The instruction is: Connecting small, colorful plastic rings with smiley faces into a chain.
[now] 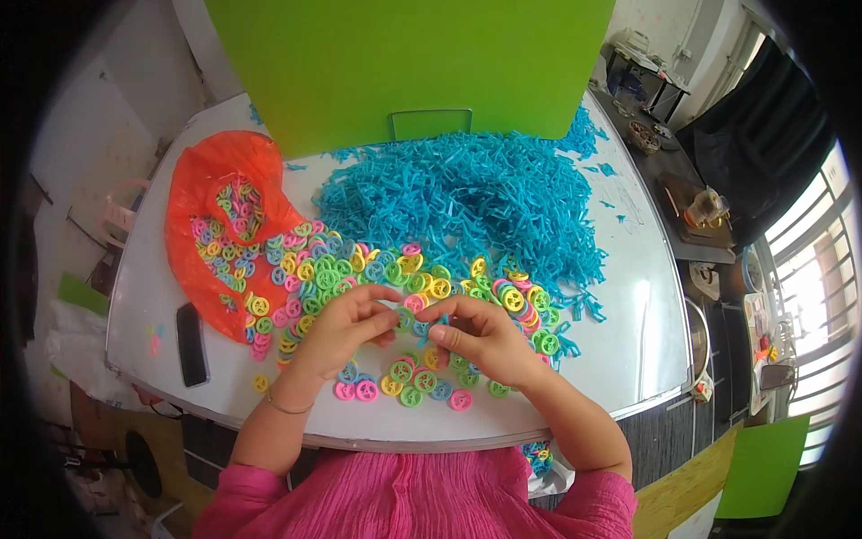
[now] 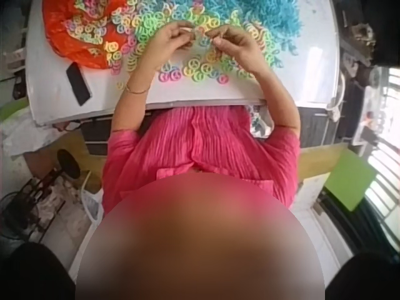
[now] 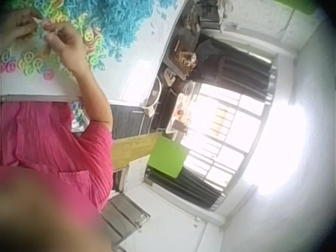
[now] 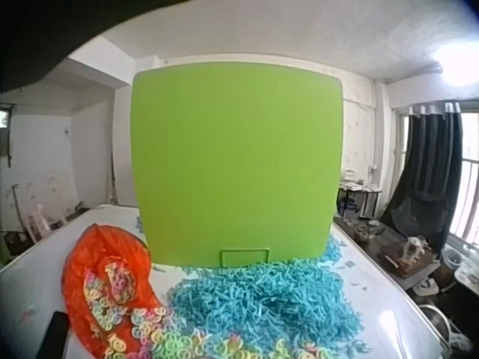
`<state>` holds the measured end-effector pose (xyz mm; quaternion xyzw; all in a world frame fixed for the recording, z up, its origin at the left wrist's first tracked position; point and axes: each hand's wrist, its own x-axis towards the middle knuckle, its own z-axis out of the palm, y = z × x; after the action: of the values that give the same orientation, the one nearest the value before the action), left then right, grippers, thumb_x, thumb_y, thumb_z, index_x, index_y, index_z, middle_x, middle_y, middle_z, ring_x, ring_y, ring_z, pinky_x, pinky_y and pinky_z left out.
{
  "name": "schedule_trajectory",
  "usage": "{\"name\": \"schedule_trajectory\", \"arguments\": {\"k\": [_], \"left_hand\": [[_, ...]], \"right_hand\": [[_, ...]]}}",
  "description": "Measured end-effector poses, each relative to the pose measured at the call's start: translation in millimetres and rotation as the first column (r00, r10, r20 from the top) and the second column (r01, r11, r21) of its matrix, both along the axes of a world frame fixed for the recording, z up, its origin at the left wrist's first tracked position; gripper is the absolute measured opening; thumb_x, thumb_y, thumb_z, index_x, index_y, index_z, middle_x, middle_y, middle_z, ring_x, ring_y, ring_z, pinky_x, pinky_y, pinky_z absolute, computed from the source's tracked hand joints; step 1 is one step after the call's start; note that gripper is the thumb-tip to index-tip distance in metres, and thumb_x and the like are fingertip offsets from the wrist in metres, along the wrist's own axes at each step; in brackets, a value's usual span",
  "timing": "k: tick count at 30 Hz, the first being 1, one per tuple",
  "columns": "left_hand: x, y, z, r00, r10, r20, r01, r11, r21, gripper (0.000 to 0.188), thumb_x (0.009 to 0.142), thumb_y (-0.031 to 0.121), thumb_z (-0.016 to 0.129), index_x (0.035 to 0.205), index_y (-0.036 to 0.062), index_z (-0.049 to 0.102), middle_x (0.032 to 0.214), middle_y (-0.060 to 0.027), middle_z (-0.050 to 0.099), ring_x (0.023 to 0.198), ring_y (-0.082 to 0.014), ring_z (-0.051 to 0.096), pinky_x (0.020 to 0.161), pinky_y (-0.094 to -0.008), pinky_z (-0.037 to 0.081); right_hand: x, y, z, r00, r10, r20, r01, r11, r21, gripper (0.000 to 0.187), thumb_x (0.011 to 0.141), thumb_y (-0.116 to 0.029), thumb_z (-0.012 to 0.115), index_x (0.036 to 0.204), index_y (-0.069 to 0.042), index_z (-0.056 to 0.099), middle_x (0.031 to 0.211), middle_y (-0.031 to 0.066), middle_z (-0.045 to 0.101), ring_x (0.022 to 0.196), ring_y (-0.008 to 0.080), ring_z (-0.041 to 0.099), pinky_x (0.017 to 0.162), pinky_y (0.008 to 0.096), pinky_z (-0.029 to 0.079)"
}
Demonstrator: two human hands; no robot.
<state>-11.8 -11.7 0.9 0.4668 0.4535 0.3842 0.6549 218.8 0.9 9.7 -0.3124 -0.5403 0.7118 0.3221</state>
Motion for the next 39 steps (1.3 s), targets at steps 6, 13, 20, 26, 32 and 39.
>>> {"name": "schedule_trajectory", "arguments": {"k": [6,13,20,26,32,39], "left_hand": [[15.4,-10.3,-7.8,0.881,0.063,0.468,0.099,0.944,-0.314,0.017,0.094,0.02,0.06,0.105,0.0066,0.058,0.083,0.0,0.062,0.075,-0.0073,0.062,0.067,-0.0199,0.051],[17.0,-12.3,-9.3,0.846,0.117,0.52,0.094,0.927,-0.362,0.008,0.093,0.017,0.061,0.095,0.0103,0.058,0.08,0.001,0.061,0.068,-0.0057,0.058,0.058,-0.0184,0.046],[28.6,-21.9,-10.8,0.903,0.209,0.374,-0.11,0.957,-0.269,0.007,0.093,0.014,0.06,0.089,0.0123,0.054,0.073,0.0029,0.058,0.063,-0.0042,0.056,0.054,-0.0172,0.042],[36.0,-28.3,-8.7,0.913,0.261,0.313,-0.209,0.959,-0.191,0.009,0.093,0.013,0.06,0.09,0.0103,0.052,0.075,0.0,0.061,0.063,-0.0053,0.058,0.053,-0.0182,0.043],[47.5,-34.2,-16.2,0.892,0.293,0.344,-0.298,0.954,-0.039,0.013,0.095,0.015,0.059,0.092,0.0056,0.05,0.077,-0.0054,0.064,0.066,-0.0085,0.061,0.055,-0.0212,0.048],[48.3,-35.2,-14.4,0.915,0.31,0.259,-0.343,0.935,0.09,0.013,0.095,0.013,0.058,0.094,0.004,0.049,0.078,-0.0066,0.064,0.066,-0.0097,0.062,0.056,-0.0224,0.052]], "right_hand": [[-11.6,-4.0,-7.6,0.997,-0.064,-0.052,0.064,0.998,0.01,0.013,0.092,-0.007,0.061,0.102,0.0,0.056,0.085,0.0072,0.064,0.075,0.0153,0.064,0.067,0.0291,0.054],[-11.6,-5.3,-14.0,0.979,-0.148,-0.142,0.143,0.989,-0.045,0.008,0.091,-0.005,0.061,0.091,-0.001,0.054,0.08,0.009,0.064,0.073,0.0155,0.065,0.064,0.0308,0.055],[-18.6,-10.9,-15.3,0.984,-0.177,-0.002,0.177,0.984,-0.003,0.01,0.091,-0.004,0.061,0.085,-0.001,0.054,0.079,0.0079,0.066,0.073,0.0158,0.066,0.064,0.028,0.054],[-19.4,-11.1,-9.4,0.971,-0.223,0.085,0.223,0.975,0.019,0.011,0.09,-0.003,0.062,0.082,-0.002,0.055,0.08,0.0056,0.065,0.074,0.0127,0.065,0.066,0.0274,0.052],[-26.9,-16.0,-15.6,0.906,-0.405,-0.119,0.368,0.896,-0.25,0.012,0.089,-0.004,0.063,0.081,-0.004,0.055,0.078,0.0035,0.064,0.069,0.0083,0.06,0.061,0.0235,0.048],[-28.7,-25.5,-11.5,0.88,-0.459,0.126,0.418,0.872,0.254,0.009,0.088,-0.006,0.067,0.085,-0.001,0.061,0.075,0.0007,0.063,0.065,0.0018,0.051,0.054,0.019,0.04]]}}
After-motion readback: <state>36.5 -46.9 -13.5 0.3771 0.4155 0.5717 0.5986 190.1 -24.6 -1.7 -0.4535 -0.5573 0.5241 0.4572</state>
